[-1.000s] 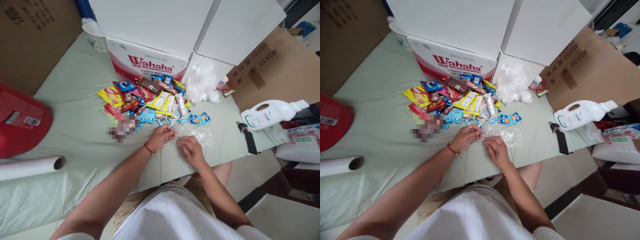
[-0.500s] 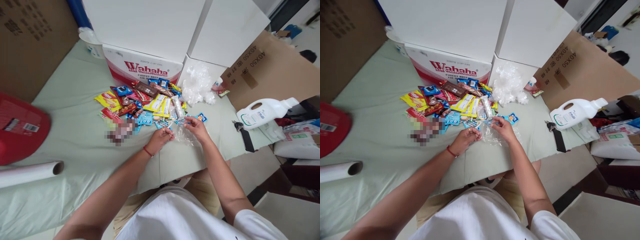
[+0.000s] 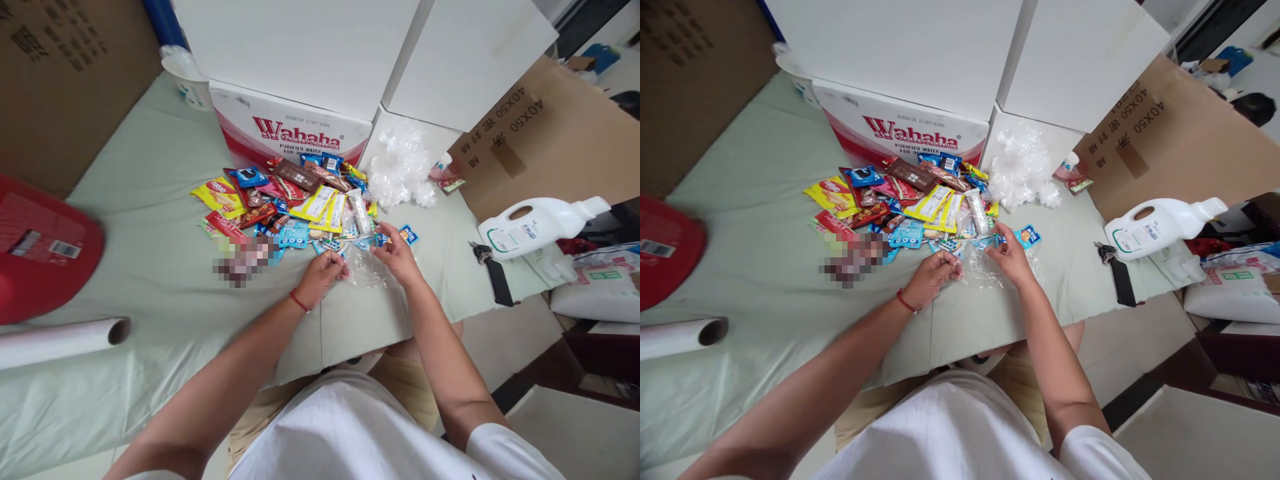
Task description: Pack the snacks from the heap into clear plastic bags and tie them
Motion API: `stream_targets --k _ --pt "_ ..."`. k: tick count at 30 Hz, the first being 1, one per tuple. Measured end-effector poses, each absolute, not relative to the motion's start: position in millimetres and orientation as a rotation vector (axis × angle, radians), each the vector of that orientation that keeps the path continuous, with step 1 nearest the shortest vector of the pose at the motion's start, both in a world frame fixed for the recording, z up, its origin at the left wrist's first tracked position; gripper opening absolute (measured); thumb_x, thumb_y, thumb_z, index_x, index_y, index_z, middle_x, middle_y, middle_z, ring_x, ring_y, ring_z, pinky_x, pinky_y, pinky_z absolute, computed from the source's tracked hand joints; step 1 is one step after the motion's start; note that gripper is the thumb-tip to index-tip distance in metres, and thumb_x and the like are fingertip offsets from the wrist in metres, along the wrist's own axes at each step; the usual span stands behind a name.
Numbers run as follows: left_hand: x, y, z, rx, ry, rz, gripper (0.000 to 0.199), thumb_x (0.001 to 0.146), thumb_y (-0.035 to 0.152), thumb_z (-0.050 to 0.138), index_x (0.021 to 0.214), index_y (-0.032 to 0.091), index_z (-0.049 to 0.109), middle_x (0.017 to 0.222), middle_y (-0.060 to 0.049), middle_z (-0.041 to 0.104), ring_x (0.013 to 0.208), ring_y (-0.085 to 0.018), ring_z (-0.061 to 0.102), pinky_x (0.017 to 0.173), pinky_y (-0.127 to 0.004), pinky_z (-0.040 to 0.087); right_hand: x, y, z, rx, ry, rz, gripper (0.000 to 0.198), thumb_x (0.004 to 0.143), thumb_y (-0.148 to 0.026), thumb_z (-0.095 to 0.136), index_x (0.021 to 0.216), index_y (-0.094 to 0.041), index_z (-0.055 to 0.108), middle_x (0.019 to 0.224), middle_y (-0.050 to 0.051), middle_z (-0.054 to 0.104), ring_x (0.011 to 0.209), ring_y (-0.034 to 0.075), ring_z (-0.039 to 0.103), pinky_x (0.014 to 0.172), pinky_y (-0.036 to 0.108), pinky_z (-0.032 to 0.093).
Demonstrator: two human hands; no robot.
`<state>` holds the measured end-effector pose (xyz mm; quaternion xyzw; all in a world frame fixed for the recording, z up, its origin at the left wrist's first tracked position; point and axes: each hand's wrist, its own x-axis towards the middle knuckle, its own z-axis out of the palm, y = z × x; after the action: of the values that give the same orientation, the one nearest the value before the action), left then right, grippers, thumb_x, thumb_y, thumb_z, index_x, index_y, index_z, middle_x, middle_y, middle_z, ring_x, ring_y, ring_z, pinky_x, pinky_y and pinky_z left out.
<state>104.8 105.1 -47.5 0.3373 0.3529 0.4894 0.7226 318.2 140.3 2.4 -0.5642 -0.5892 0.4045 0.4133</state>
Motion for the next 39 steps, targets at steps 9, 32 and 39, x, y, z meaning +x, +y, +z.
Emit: stream_targets --k 9,32,39 --pt "105 105 -46 0.868 0.824 1.079 0.035 0.068 0.038 0.085 0.073 0.019 0.055 0.085 0.001 0.065 0.064 -0.01 0.059 0.068 -0.028 0.048 303 157 -3 -1.394 -1.479 1.268 0.031 0.068 -0.044 0.081 0.086 -0.019 0.075 0.071 -0.002 0.063 0.06 0.01 0.045 0.055 0.024 0.035" --pt "106 106 -48 1.007 1.107 1.164 0.019 0.079 0.036 0.075 0.081 0.02 0.065 0.07 0.003 0.06 0.064 -0.013 0.051 0.062 -0.026 0.039 333 61 17 -1.325 -2.04 0.38 0.01 0.096 -0.029 0.065 0.098 -0.024 0.072 0.127 0.01 0.061 0.086 0.016 0.063 0.072 0.031 0.053" --pt "109 109 -56 0.994 1.242 1.21 0.014 0.083 0.034 0.064 0.081 0.021 0.058 0.064 0.005 0.055 0.057 -0.012 0.047 0.055 -0.023 0.035 331 -3 13 -1.181 -2.275 0.149 0.016 0.099 -0.011 0.059 0.11 -0.02 0.067 0.109 0.01 0.071 0.094 0.018 0.07 0.081 0.028 0.06"
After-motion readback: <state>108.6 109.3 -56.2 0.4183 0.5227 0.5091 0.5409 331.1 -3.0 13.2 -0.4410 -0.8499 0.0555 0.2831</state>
